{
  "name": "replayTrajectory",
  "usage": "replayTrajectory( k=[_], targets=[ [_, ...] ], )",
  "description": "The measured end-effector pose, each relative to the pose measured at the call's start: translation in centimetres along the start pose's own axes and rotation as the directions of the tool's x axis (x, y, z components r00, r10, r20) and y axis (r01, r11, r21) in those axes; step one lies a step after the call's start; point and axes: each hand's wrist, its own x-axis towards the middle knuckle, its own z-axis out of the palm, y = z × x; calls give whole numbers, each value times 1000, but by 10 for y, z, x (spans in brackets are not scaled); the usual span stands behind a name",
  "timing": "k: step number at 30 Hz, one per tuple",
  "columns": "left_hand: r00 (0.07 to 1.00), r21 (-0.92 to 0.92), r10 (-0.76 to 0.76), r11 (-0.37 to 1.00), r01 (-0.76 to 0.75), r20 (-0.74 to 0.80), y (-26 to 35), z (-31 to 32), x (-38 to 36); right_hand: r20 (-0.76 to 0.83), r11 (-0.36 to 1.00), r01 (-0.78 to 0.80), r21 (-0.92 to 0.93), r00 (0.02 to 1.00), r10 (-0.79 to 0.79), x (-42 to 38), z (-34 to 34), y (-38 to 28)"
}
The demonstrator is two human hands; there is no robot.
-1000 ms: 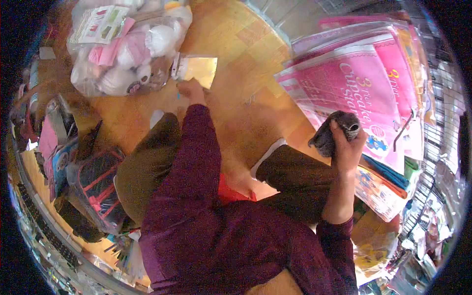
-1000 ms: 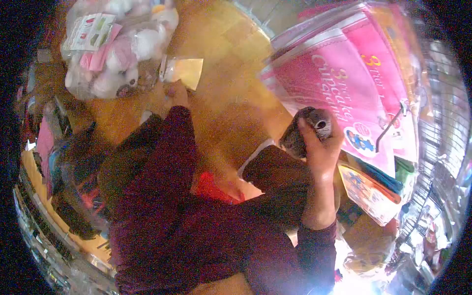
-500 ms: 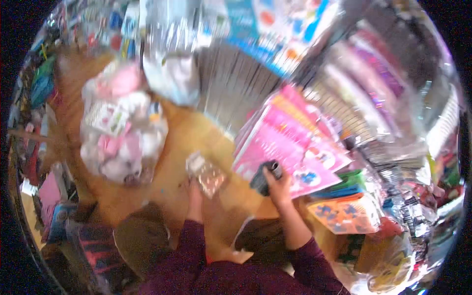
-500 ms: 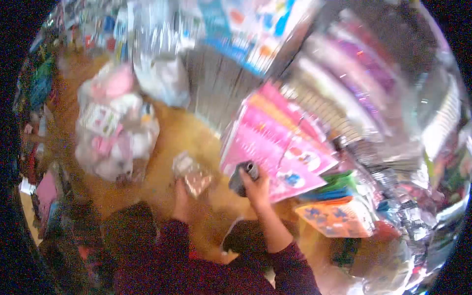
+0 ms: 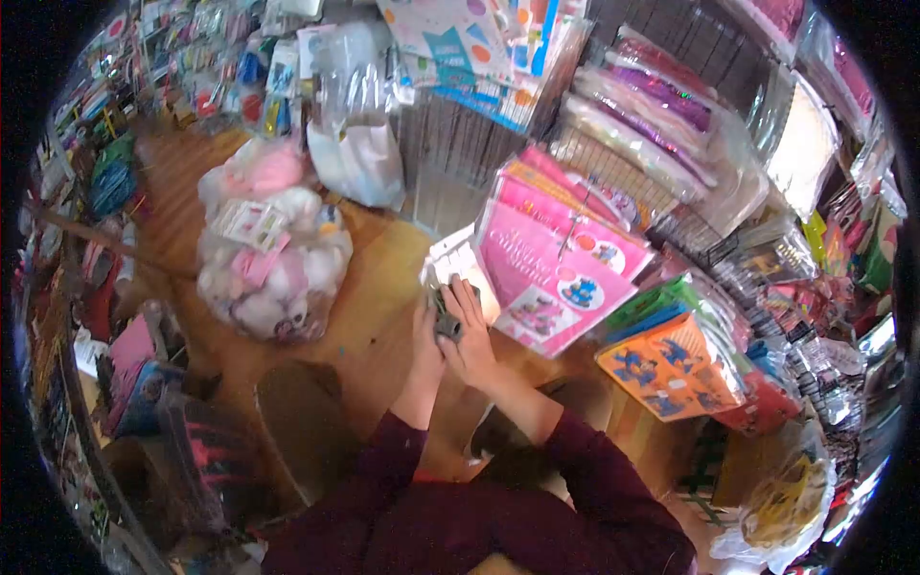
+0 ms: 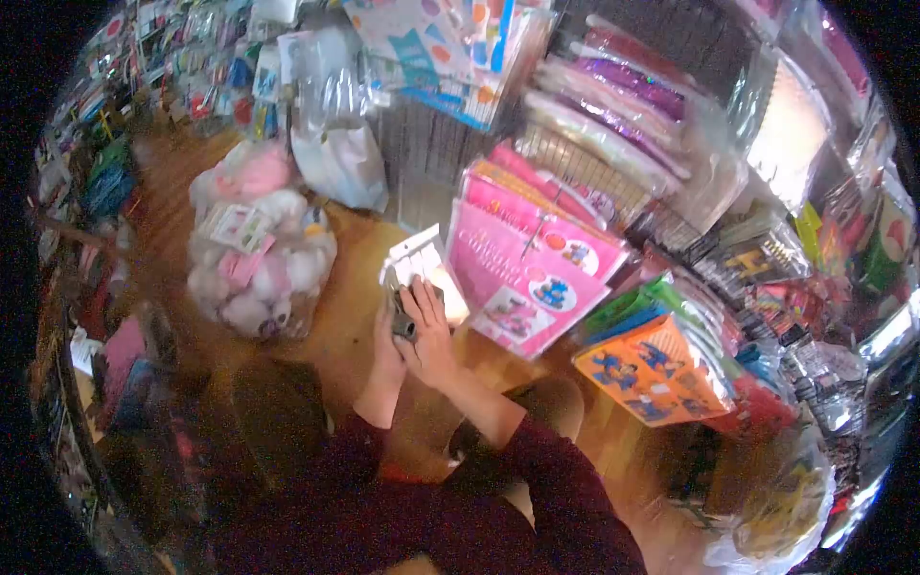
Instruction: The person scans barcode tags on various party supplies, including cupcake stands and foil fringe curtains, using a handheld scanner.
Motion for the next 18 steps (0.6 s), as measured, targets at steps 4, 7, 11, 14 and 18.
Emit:
replayTrajectory(
  k=[4,7,11,14,18],
  targets=[
    [990,-108,86,991,-74,110,55,31,-27,29,979,-69,-193,997,76,3,2,-11],
    [958,-220,-117,959,177,260,29,20,-31,-145,934,-178,-309,980,139,25,-22,-2],
    [924,-454,-230,818,354,305,34,40,-58,-180,904,-427,-29,891,416,42,-40,38],
    [833,522,360,655,-546,420,59,28,-62,-46,947,-287,-142,958,283,20,-23,21],
    [973,-80,123,991,-109,195,58,25,-46,150,943,38,-331,989,13,-21,2,-46]
  ],
)
